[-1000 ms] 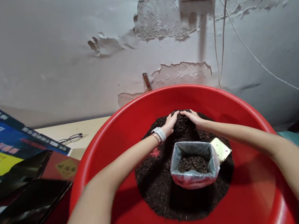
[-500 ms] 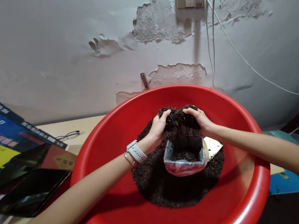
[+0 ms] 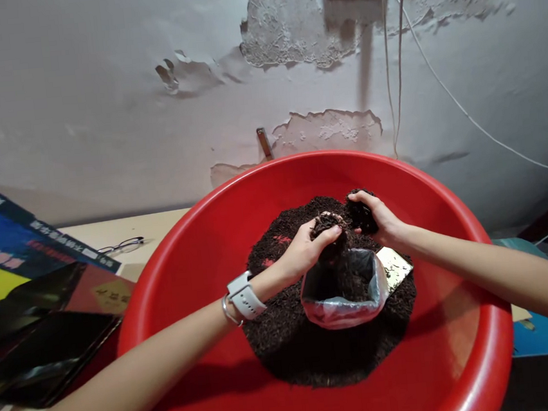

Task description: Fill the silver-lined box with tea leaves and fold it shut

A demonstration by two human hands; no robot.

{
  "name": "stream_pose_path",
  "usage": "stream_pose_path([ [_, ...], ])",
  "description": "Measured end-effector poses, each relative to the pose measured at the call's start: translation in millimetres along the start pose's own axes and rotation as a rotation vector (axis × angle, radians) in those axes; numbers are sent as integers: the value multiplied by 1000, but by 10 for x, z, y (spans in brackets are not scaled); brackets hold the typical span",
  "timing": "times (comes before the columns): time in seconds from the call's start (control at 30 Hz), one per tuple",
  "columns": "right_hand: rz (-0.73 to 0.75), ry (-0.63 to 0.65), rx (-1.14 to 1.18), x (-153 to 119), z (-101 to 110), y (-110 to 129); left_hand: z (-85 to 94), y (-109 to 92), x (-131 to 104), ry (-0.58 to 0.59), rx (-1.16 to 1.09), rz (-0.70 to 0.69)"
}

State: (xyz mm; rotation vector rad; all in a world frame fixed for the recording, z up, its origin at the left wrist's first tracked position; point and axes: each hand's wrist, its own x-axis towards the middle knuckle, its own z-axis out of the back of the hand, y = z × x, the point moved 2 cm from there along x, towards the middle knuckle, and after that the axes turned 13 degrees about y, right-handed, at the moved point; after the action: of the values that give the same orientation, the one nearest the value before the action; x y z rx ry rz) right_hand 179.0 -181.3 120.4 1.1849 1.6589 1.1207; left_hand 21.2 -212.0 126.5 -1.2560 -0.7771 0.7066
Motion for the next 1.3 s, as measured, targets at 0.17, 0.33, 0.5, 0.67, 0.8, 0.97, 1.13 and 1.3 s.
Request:
stream_pose_path([
  [0.17,-53,-44,114,-32,-19,-42,-24,163,-34,58,153,-32],
  [0.33,-104,-64,173,-78,-75,-102,-57,247,-79,122,326,-152],
  [0.5,-127,-20,165,-124,-146,-158,-84,196,-107,129,390,-175],
  [0.67,-127,-18,158,-112,-142,-182,-94,191,-98,125,390,-189],
  [0.8,-125,-19,158,-95,-138,-194,-100,207,-93,132,390,-193],
  [0.97,-138,-10,164,-98,-150,-186,-105,215,-95,128,390,-200],
  [1.13,-120,-5,194,-115,-166,-159,-109,211,-92,150,384,-242],
  [1.3,-124,-24,167,-122,-162,-166,-105,207,-96,157,412,-246],
])
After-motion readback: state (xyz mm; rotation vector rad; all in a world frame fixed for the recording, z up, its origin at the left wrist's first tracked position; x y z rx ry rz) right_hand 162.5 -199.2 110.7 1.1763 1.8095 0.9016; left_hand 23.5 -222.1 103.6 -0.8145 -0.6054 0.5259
